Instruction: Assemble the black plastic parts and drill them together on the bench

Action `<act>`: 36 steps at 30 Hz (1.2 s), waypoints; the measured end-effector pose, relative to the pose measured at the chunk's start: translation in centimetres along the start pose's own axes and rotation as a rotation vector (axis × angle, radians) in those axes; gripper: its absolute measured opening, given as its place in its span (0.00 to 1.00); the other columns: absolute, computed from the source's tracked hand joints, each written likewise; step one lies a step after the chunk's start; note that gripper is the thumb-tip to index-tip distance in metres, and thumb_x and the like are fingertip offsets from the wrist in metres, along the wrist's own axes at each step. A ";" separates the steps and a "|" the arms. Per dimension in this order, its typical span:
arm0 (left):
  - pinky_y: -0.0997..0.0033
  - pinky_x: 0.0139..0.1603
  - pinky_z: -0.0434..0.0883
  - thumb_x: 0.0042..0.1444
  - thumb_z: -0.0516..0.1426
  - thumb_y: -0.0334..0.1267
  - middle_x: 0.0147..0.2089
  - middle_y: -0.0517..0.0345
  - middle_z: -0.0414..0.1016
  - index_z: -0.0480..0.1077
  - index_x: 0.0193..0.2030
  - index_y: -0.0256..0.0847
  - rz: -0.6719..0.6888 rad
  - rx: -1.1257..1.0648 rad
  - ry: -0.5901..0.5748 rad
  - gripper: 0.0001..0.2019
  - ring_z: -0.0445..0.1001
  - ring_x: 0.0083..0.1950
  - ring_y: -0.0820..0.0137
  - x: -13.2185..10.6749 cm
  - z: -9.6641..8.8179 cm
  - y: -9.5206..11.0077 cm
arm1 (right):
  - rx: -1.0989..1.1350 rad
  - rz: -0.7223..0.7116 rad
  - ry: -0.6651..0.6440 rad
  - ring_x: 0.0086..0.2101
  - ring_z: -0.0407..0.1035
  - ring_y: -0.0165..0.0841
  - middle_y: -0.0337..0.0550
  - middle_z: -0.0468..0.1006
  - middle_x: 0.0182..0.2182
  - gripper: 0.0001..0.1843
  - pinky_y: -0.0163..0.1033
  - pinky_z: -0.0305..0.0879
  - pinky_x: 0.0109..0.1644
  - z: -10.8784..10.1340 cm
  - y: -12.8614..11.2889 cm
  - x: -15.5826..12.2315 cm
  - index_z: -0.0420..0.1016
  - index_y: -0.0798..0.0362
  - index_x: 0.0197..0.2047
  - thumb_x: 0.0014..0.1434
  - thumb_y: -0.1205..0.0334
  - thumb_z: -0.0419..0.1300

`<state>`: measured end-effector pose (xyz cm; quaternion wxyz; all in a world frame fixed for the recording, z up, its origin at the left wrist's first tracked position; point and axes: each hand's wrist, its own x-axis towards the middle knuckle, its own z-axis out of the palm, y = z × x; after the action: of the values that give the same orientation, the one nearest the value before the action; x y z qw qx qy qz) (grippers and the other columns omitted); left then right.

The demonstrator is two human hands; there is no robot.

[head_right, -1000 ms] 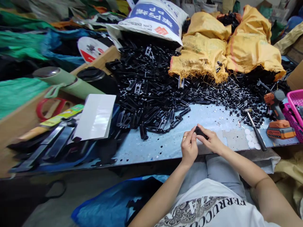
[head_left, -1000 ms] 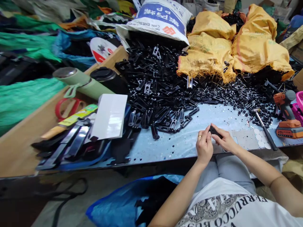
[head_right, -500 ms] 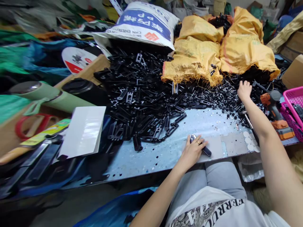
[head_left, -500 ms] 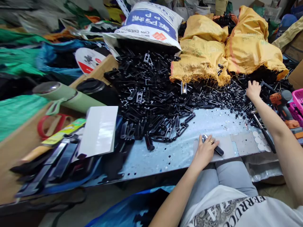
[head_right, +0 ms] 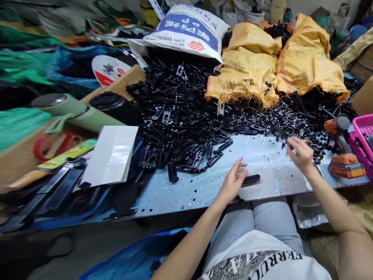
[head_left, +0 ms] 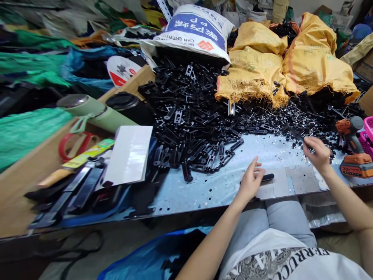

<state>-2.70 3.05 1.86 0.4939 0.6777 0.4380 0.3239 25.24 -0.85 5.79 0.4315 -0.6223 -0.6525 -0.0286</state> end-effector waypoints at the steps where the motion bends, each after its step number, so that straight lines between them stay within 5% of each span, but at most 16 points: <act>1: 0.62 0.42 0.72 0.60 0.49 0.52 0.48 0.48 0.69 0.57 0.61 0.43 -0.078 -0.185 0.040 0.25 0.74 0.42 0.67 0.6 0.0 0.1 | 0.113 -0.012 -0.029 0.44 0.70 0.43 0.47 0.76 0.41 0.13 0.54 0.67 0.48 0.3 -1.7 -2.0 0.72 0.46 0.47 0.59 0.58 0.55; 5: 0.71 0.31 0.72 0.55 0.55 0.51 0.37 0.55 0.69 0.65 0.51 0.39 -0.177 -0.464 0.173 0.22 0.71 0.31 0.73 1.2 0.2 1.1 | 0.597 0.104 -0.416 0.42 0.72 0.39 0.48 0.76 0.42 0.23 0.49 0.69 0.47 1.2 -6.3 -6.5 0.67 0.49 0.54 0.57 0.50 0.58; 8: 0.74 0.34 0.70 0.52 0.58 0.47 0.37 0.58 0.68 0.68 0.46 0.39 0.024 -0.310 0.196 0.18 0.68 0.33 0.75 -0.3 1.3 2.1 | 0.880 0.383 -0.858 0.37 0.74 0.34 0.50 0.76 0.42 0.33 0.44 0.70 0.42 1.0 -6.9 -6.0 0.56 0.53 0.62 0.62 0.39 0.44; 11: 0.72 0.39 0.70 0.57 0.54 0.47 0.43 0.53 0.69 0.65 0.53 0.40 0.195 -0.221 0.074 0.20 0.71 0.37 0.73 -1.3 2.2 2.5 | 0.844 0.447 -1.145 0.25 0.71 0.30 0.47 0.77 0.33 0.35 0.38 0.67 0.32 0.7 -6.2 -5.0 0.63 0.57 0.56 0.63 0.38 0.36; 14: 0.67 0.44 0.70 0.63 0.45 0.45 0.52 0.47 0.67 0.57 0.60 0.41 0.242 -0.085 -0.020 0.21 0.71 0.44 0.69 -0.7 1.7 1.5 | 0.468 0.180 -1.098 0.28 0.70 0.31 0.45 0.76 0.32 0.28 0.36 0.64 0.33 0.4 -5.0 -4.8 0.68 0.54 0.50 0.62 0.40 0.46; 17: 0.59 0.53 0.65 0.62 0.47 0.41 0.50 0.48 0.70 0.64 0.54 0.40 0.261 0.311 -0.211 0.17 0.69 0.51 0.64 0.4 0.8 0.2 | 0.039 -0.119 -1.036 0.36 0.70 0.35 0.46 0.75 0.36 0.20 0.36 0.61 0.38 0.6 -3.8 -5.2 0.72 0.53 0.45 0.61 0.46 0.52; 21: 0.58 0.53 0.64 0.60 0.50 0.43 0.49 0.47 0.71 0.66 0.52 0.40 0.276 0.651 -0.415 0.17 0.68 0.52 0.60 0.6 1.3 0.1 | -0.240 -0.195 -1.002 0.36 0.69 0.34 0.46 0.74 0.34 0.18 0.35 0.57 0.36 1.7 -3.2 -5.9 0.72 0.53 0.43 0.63 0.48 0.52; 27: 0.58 0.50 0.64 0.43 0.61 0.59 0.48 0.47 0.70 0.63 0.51 0.42 0.292 0.797 -0.379 0.33 0.67 0.51 0.55 -0.2 2.2 0.8 | -0.345 -0.162 -0.925 0.35 0.68 0.34 0.45 0.73 0.34 0.19 0.35 0.53 0.33 1.8 -3.9 -6.5 0.72 0.52 0.42 0.64 0.46 0.49; 36: 0.65 0.42 0.66 0.51 0.58 0.49 0.40 0.52 0.72 0.65 0.44 0.42 0.376 0.714 -0.279 0.18 0.72 0.43 0.61 -1.0 1.8 -0.2 | -0.430 -0.341 -0.804 0.36 0.64 0.37 0.49 0.72 0.34 0.16 0.39 0.50 0.36 0.6 -6.4 -5.1 0.71 0.54 0.41 0.66 0.55 0.46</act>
<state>-1.61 1.49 1.16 0.2149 0.9116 0.3205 0.1416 18.86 -5.99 5.55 -0.0041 -0.5432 -0.8395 0.0094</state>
